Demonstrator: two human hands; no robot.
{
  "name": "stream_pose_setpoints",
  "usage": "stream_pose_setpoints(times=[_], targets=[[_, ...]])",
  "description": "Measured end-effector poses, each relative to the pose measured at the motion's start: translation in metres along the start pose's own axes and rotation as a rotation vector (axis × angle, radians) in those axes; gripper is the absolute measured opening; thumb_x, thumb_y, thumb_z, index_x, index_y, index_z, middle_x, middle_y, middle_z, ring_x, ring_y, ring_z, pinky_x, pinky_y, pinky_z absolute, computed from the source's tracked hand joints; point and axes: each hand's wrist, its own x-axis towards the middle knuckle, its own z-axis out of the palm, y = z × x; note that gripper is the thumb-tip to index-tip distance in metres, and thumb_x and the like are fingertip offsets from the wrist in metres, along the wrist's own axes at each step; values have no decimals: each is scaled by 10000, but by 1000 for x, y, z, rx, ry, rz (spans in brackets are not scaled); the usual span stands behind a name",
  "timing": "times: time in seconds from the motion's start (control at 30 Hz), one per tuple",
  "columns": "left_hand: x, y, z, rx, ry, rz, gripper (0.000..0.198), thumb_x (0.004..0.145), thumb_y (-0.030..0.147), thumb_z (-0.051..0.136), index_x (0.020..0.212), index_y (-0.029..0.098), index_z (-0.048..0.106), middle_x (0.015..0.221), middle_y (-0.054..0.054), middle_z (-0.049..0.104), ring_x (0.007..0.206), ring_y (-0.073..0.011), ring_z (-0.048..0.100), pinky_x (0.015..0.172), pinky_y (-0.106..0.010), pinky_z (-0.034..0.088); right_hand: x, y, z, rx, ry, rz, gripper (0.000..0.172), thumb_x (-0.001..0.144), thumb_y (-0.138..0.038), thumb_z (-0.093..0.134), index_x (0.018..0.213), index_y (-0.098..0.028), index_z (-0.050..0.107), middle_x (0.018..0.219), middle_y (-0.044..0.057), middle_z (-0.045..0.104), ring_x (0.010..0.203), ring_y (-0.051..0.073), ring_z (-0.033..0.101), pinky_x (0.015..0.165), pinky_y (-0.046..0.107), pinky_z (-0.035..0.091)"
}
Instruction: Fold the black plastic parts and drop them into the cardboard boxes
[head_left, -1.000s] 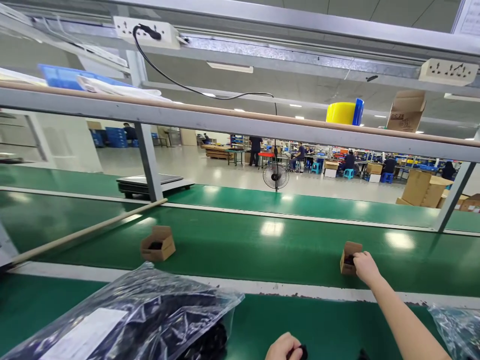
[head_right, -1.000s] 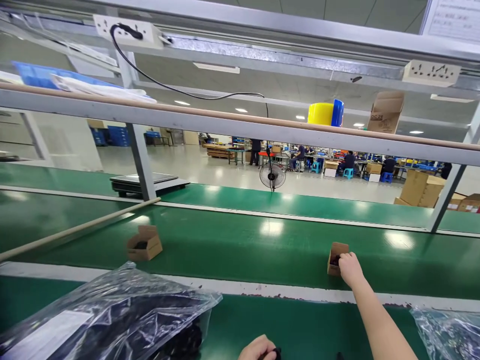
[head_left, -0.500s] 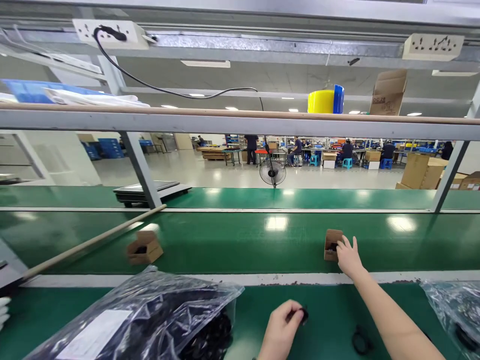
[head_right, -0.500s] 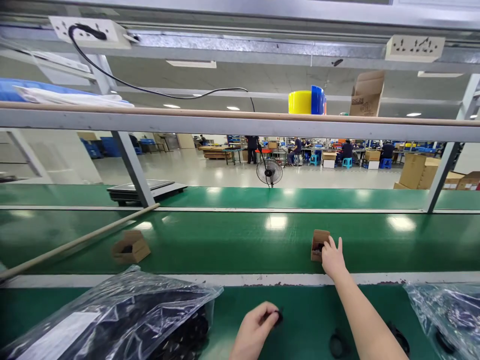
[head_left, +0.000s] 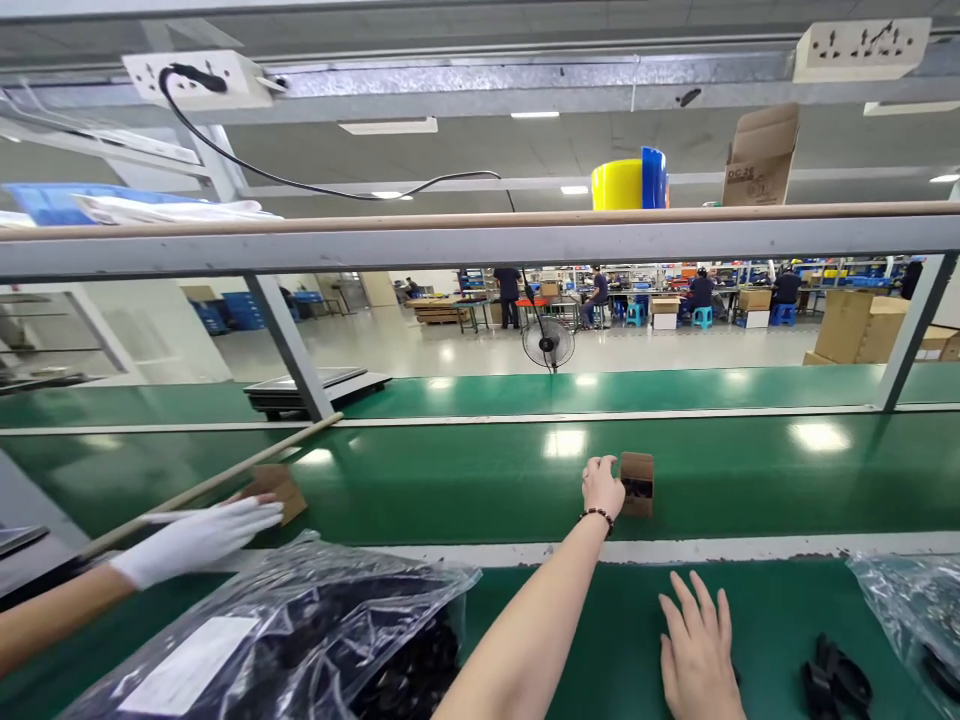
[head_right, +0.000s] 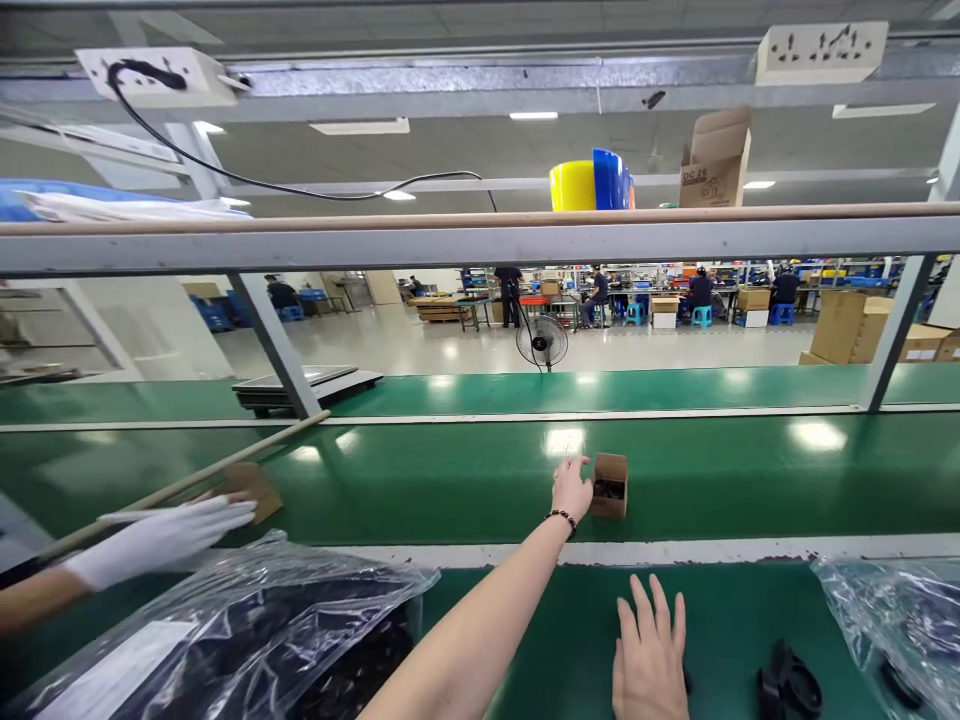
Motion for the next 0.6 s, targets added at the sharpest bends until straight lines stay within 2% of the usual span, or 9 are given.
stream_pose_setpoints(times=[0.1, 0.2, 0.27, 0.33, 0.4, 0.5, 0.57, 0.6], targets=[[-15, -10, -14, 7, -19, 61, 486, 707, -47, 438, 1134, 166, 527, 1154, -112, 462, 1130, -251, 410, 976, -389, 344, 5, 5, -2, 28, 36, 9, 400, 802, -129, 408, 1151, -259, 555, 1332, 36, 471, 1262, 313, 339, 1068, 557, 130], [-58, -16, -35, 2, -100, 158, 450, 710, -48, 415, 1063, 190, 558, 1140, -72, 489, 1116, -198, 438, 996, -320, 341, 4, 9, -2, 54, 58, 61, 420, 789, -90, 380, 1159, -210, 538, 1311, 68, 488, 1248, 299, 355, 1062, 536, 170], [-100, -17, -51, -28, -238, 226, 391, 708, -41, 415, 961, 196, 596, 1044, -43, 543, 1029, -167, 496, 941, -271, 387, 2, 12, -2, 70, 66, 93, 406, 783, -76, 367, 1130, -188, 544, 1273, 80, 517, 1227, 290, 377, 1049, 526, 200], [-145, -15, -66, -89, -446, 288, 316, 738, -7, 420, 893, 185, 617, 936, -34, 571, 922, -155, 534, 868, -256, 422, 0, 14, -2, 89, 64, 97, 385, 780, -76, 369, 1101, -185, 551, 1240, 77, 541, 1209, 284, 391, 1040, 520, 211], [-187, -9, -77, -106, -636, 287, 237, 785, 70, 463, 897, 191, 633, 895, -26, 574, 868, -154, 541, 827, -253, 435, 0, 16, -4, 109, 56, 97, 373, 779, -77, 377, 1091, -183, 552, 1228, 73, 548, 1204, 279, 389, 1042, 520, 199], [-234, 3, -83, -48, -814, 239, 307, 805, 219, 568, 1111, 246, 583, 1005, -29, 557, 904, -174, 535, 844, -275, 438, 1, 16, -10, 141, 66, 87, 341, 784, -83, 393, 1062, -184, 564, 1213, 67, 558, 1192, 271, 393, 1047, 509, 185], [-251, 11, -77, 49, -841, 219, 482, 762, 355, 655, 1211, 253, 511, 1081, -52, 534, 964, -222, 519, 868, -329, 435, 1, 15, -15, 150, 85, 78, 309, 792, -93, 408, 1033, -186, 577, 1185, 63, 573, 1176, 271, 404, 1040, 504, 194], [-257, 14, -72, 109, -842, 221, 523, 737, 412, 678, 1202, 239, 512, 1088, -65, 531, 975, -248, 513, 867, -358, 435, 1, 14, -18, 148, 100, 77, 292, 797, -98, 413, 1018, -185, 584, 1168, 64, 581, 1165, 272, 412, 1032, 503, 205]])
